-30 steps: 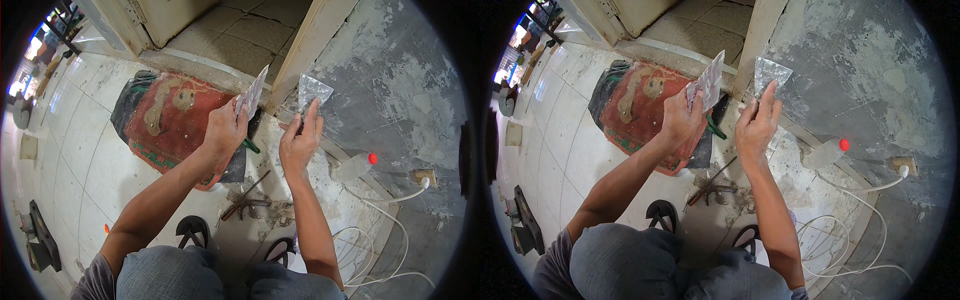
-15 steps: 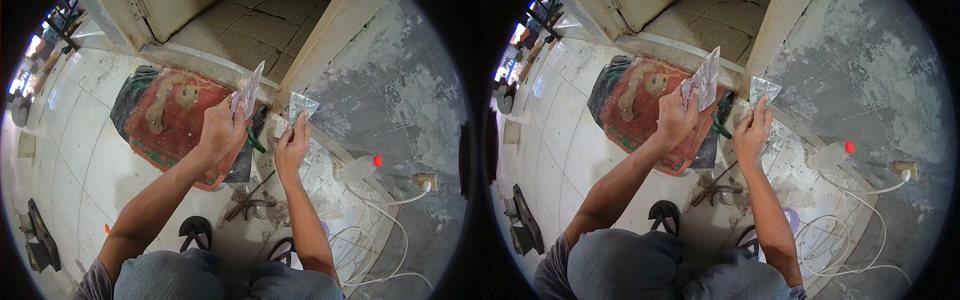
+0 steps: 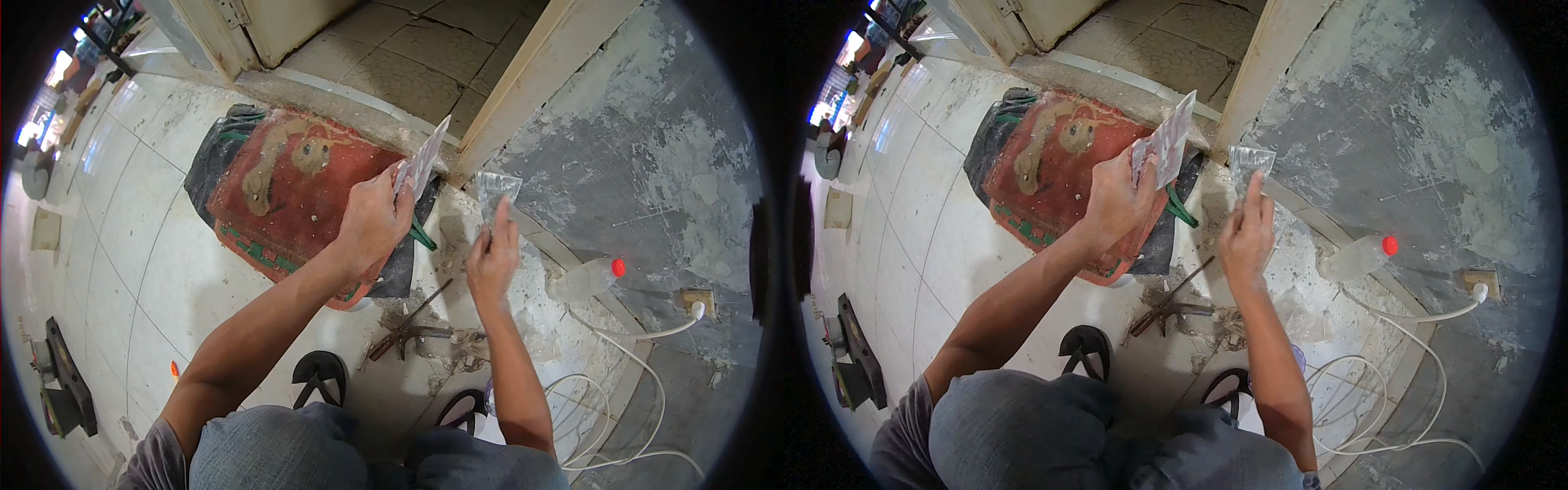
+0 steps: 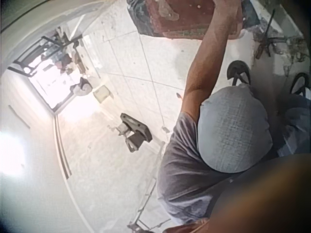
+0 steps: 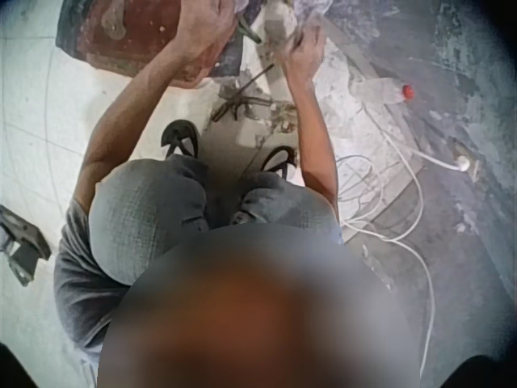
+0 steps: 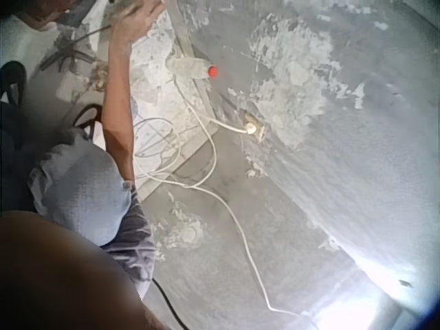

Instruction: Applying putty to repair a wall near a doorway using a putty knife.

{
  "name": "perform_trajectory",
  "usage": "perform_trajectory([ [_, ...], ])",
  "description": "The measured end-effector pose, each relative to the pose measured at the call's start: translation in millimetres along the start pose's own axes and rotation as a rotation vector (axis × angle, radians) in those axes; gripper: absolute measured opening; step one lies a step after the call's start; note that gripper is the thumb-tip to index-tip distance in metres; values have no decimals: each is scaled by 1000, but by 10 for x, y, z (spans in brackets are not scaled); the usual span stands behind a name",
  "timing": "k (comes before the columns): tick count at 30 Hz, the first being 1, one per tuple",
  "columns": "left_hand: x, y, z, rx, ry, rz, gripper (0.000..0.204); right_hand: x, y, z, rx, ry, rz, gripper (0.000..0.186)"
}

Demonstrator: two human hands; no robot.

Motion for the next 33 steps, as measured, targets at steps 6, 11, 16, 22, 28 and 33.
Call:
perform_trajectory([
  [6, 16, -66, -6, -18, 9, -45, 18, 279, 364, 113, -277, 216, -100, 53],
  [11, 31, -116, 41, -25, -18, -48, 25, 588, 577, 53, -316, 308, -102, 47],
  [16, 34, -133, 38, -21, 24, -52, 22, 712, 656, 53, -341, 292, -101, 45],
  [22, 31, -125, -16, -7, 47, -67, 18, 763, 649, 78, -457, 247, -99, 46],
  [28, 22, -82, -38, 0, 32, -45, 18, 711, 780, -8, -494, 212, -58, 48],
  [33, 41, -52, -9, -10, 32, -36, 18, 606, 806, -4, -435, 329, -114, 52],
])
Point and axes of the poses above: each hand's wrist, its own x-axis towards the middle knuckle, its own y-axis out of the back of the hand, z = x × y, the point moved 10 cm from there along x, towards the middle knuckle, and after that the axes turned 12 degrees about -z, right-handed, at the moved point
